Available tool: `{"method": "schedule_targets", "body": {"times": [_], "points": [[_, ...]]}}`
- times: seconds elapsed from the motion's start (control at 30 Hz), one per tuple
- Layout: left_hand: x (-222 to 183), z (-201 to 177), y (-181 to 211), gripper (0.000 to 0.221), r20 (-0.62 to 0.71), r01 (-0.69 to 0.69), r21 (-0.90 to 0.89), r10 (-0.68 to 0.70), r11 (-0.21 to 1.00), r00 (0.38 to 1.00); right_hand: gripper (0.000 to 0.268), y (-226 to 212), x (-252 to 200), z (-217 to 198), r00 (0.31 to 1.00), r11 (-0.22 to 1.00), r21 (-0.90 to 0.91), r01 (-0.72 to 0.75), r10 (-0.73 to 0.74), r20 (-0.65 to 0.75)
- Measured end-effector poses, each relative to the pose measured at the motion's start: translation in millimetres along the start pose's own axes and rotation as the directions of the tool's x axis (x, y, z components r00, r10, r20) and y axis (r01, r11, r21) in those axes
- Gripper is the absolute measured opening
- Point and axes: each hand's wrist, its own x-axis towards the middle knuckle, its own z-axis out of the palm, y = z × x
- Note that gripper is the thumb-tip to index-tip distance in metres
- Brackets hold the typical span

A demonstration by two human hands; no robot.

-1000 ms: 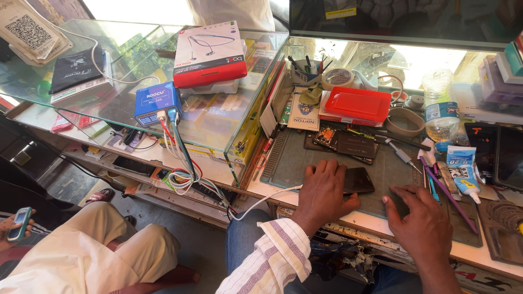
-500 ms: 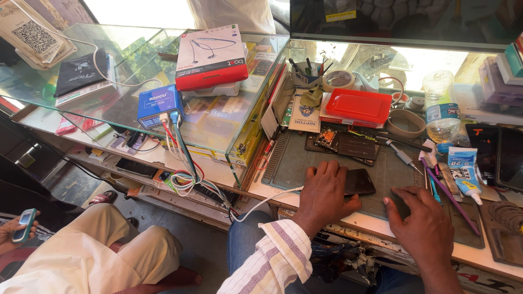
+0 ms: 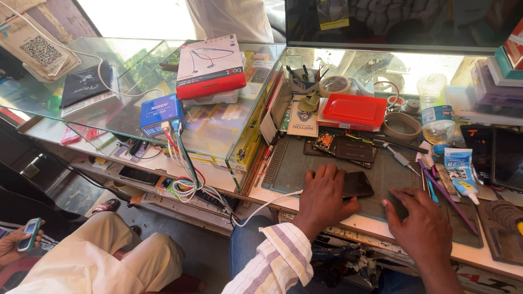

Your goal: The person disassembles a smartphone by removing the back cover and internal components. They then reassemble the device by placing the motherboard and battery back into the chassis and securing the back cover.

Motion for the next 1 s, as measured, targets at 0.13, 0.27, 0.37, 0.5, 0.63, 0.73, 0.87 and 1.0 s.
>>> {"method": "schedule_targets", "body": {"times": [0.13, 0.27, 0.37, 0.5, 0.63, 0.73, 0.87, 1.0], "points": [[-0.3, 0.0, 0.9, 0.059, -0.003, 0.002, 0.003, -0.002, 1.000, 1.000, 0.034, 0.4, 0.1, -0.7, 1.000, 1.000, 0.014, 0.012, -0.012, -0.006], [0.0, 0.7, -0.4, 0.060, 0.018, 0.006, 0.000, -0.006, 1.000, 1.000, 0.034, 3.1, -0.1, 1.5, 1.000, 1.000, 0.014, 0.021, -0.021, -0.011], [0.0, 1.2, -1.0, 0.064, -0.030, -0.020, 0.023, 0.021, 1.000, 0.999, 0.033, 5.4, 0.6, 2.7, 0.998, 0.998, 0.009, 0.055, -0.054, -0.039], [-0.2, 0.3, 0.3, 0.062, 0.002, 0.000, 0.008, 0.000, 1.000, 1.000, 0.033, 5.1, -0.3, 3.3, 0.998, 0.999, 0.007, 0.049, -0.049, -0.047], [1.4, -0.2, 1.1, 0.061, 0.036, 0.018, 0.016, -0.018, 1.000, 0.999, 0.035, 4.0, 1.2, 2.7, 0.999, 1.000, -0.007, -0.027, 0.027, 0.034], [1.1, -0.1, 0.5, 0.062, 0.039, 0.018, 0.018, -0.018, 1.000, 0.999, 0.035, 3.9, 0.4, 2.7, 1.000, 1.000, -0.013, -0.015, 0.015, 0.016], [1.6, 0.2, 1.0, 0.062, 0.042, 0.018, 0.019, -0.019, 1.000, 0.999, 0.035, 4.2, 0.2, 2.7, 1.000, 1.000, -0.011, 0.011, -0.011, -0.005], [1.7, 0.0, 1.5, 0.061, 0.032, 0.019, 0.020, -0.020, 1.000, 0.999, 0.035, 4.7, 0.2, 2.6, 1.000, 1.000, -0.007, -0.002, 0.002, 0.012]]}}
